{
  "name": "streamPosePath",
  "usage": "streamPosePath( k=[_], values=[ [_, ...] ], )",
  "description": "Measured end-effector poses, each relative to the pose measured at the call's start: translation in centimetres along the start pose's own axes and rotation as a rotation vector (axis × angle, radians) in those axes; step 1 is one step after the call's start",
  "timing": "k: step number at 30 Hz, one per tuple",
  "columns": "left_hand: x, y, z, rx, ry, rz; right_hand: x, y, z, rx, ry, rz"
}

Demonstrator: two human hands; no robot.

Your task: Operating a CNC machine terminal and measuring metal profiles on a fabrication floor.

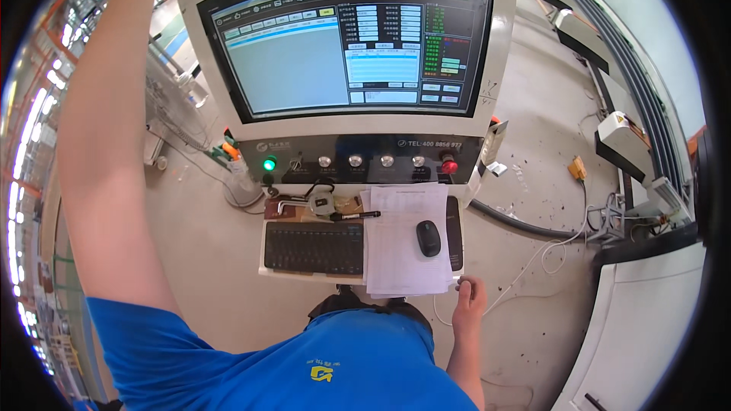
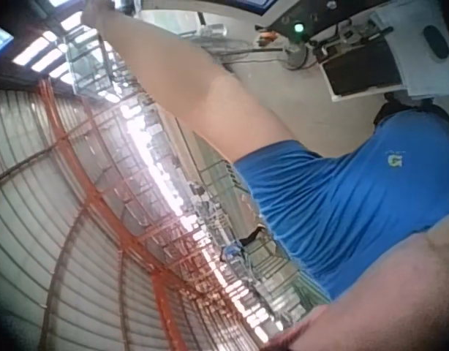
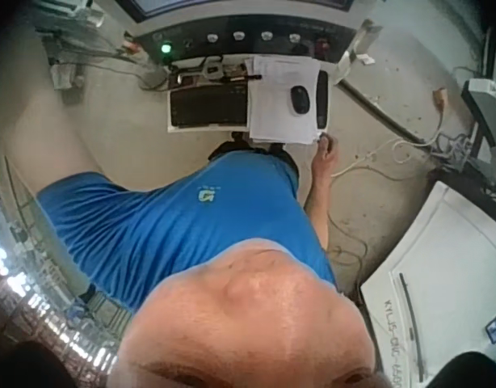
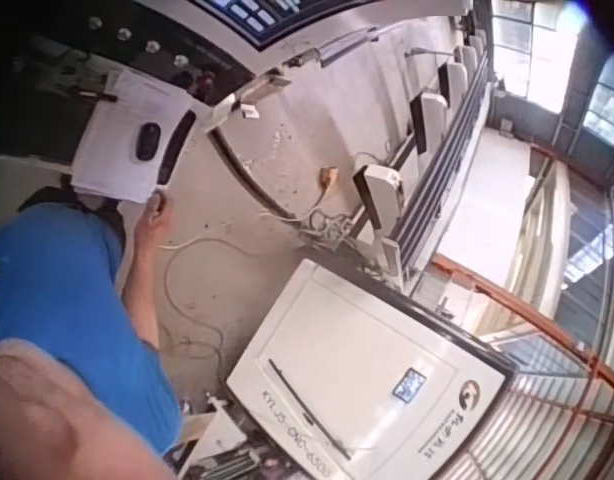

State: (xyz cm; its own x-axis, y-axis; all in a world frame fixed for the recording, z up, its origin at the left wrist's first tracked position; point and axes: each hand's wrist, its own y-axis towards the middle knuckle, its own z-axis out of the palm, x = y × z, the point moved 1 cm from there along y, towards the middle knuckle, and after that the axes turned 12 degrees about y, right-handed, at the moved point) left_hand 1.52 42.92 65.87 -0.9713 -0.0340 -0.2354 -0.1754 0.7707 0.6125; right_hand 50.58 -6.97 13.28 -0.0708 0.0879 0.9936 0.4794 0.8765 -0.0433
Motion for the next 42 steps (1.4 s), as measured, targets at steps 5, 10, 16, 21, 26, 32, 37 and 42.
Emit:
streamPosePath(
  k=[5, 10, 16, 21, 26, 32, 37, 42],
  values=[
    [1.4, 1.3, 5.1, 0.132, 0.194, 0.14, -0.1, -1.7, 2.5, -0.078, -0.056, 0.004],
    [-3.0, -2.5, 5.1, 0.235, 0.184, -0.066, -0.5, -1.7, 3.7, -0.067, -0.046, 0.049],
    [-1.8, -2.6, 5.5, 0.162, 0.166, -0.019, -1.3, -0.7, 4.4, -0.015, -0.073, 0.014],
    [-1.1, -2.7, 6.1, 0.192, 0.066, -0.009, -0.2, 0.8, 5.2, 0.051, -0.213, -0.033],
    [-0.4, -3.0, 5.2, 0.404, -0.255, 0.343, -1.3, 3.2, 6.9, 0.052, -0.39, -0.33],
    [-3.8, -12.7, 1.9, -0.328, -0.352, 0.08, -4.9, 5.4, 8.4, 0.048, -0.592, -0.445],
    [-2.4, -31.0, -9.3, -0.458, 0.23, 0.662, -5.9, 6.5, 9.2, 0.101, -0.648, -0.493],
    [-5.2, -41.2, -11.4, -0.4, -0.245, 0.785, -6.4, 6.7, 9.9, 0.083, -0.684, -0.515]
  ],
)
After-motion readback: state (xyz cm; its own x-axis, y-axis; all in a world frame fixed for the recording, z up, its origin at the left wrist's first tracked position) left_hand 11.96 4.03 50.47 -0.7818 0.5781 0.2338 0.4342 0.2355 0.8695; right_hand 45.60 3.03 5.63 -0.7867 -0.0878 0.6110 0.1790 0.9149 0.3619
